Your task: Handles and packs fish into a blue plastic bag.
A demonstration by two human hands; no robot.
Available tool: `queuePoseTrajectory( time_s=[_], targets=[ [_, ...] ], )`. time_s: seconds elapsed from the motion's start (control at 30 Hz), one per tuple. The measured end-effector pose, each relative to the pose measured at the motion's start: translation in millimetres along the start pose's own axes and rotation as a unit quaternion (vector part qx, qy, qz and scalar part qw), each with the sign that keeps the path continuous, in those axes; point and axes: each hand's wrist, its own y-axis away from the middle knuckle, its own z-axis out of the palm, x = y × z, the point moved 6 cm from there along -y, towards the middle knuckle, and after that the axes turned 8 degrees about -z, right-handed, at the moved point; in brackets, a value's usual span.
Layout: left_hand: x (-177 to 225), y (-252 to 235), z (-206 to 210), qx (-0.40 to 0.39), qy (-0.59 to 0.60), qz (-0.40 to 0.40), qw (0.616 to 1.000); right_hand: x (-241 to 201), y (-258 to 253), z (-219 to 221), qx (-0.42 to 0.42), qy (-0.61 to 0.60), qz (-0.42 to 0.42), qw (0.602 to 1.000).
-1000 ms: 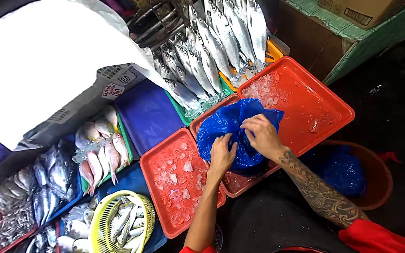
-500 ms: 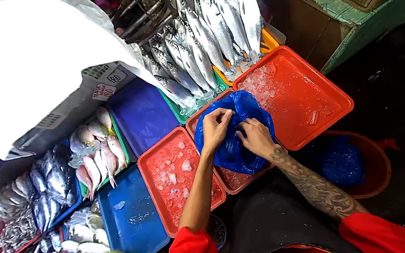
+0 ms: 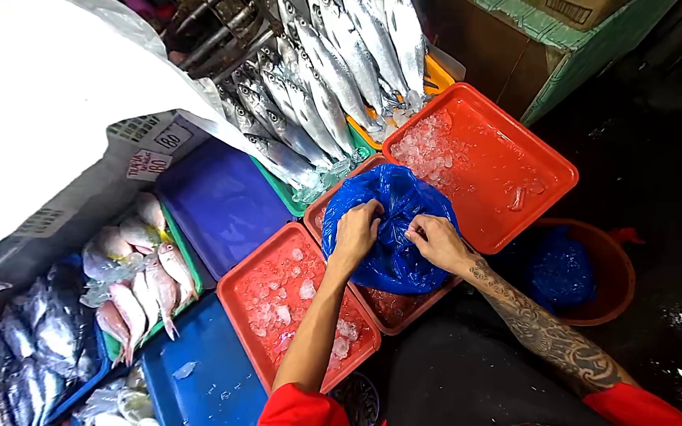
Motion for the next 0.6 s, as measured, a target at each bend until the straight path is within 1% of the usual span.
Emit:
queuePoseTrajectory(
  time_s=[0.07, 0.13, 0.23, 0.33, 0.43, 0.47, 0.53, 0.6],
  targets=[
    [2, 7, -7, 0.036, 0.025, 0.031, 0.999, -2, -6, -2, 0.035, -0.003, 0.001, 0.999],
    [0, 12, -13, 0.044, 0.07, 0.044, 0.996, -4, -14, 0, 0.07, 0.003, -0.005, 0.997],
    [-19, 9, -1, 0.061, 0.147, 0.033, 0.987, -7, -21, 15, 0.106, 0.023, -0.015, 0.994],
    [-24, 8, 4, 0.062, 0.173, 0.03, 0.983, -15, -29, 29, 0.14, 0.07, -0.039, 0.987],
    [-26, 11, 5, 0.079, 0.196, 0.021, 0.977, -21, -33, 33, 0.165, 0.097, -0.089, 0.978],
    [-27, 12, 4, 0.089, 0.203, 0.023, 0.975, -19, -34, 30, 0.188, 0.089, -0.086, 0.974],
    [-27, 16, 1, 0.103, 0.197, 0.023, 0.975, -11, -32, 22, 0.22, 0.041, -0.027, 0.974],
    [-27, 21, -2, 0.113, 0.165, 0.005, 0.98, -7, -28, 17, 0.217, -0.006, 0.037, 0.976]
  ],
)
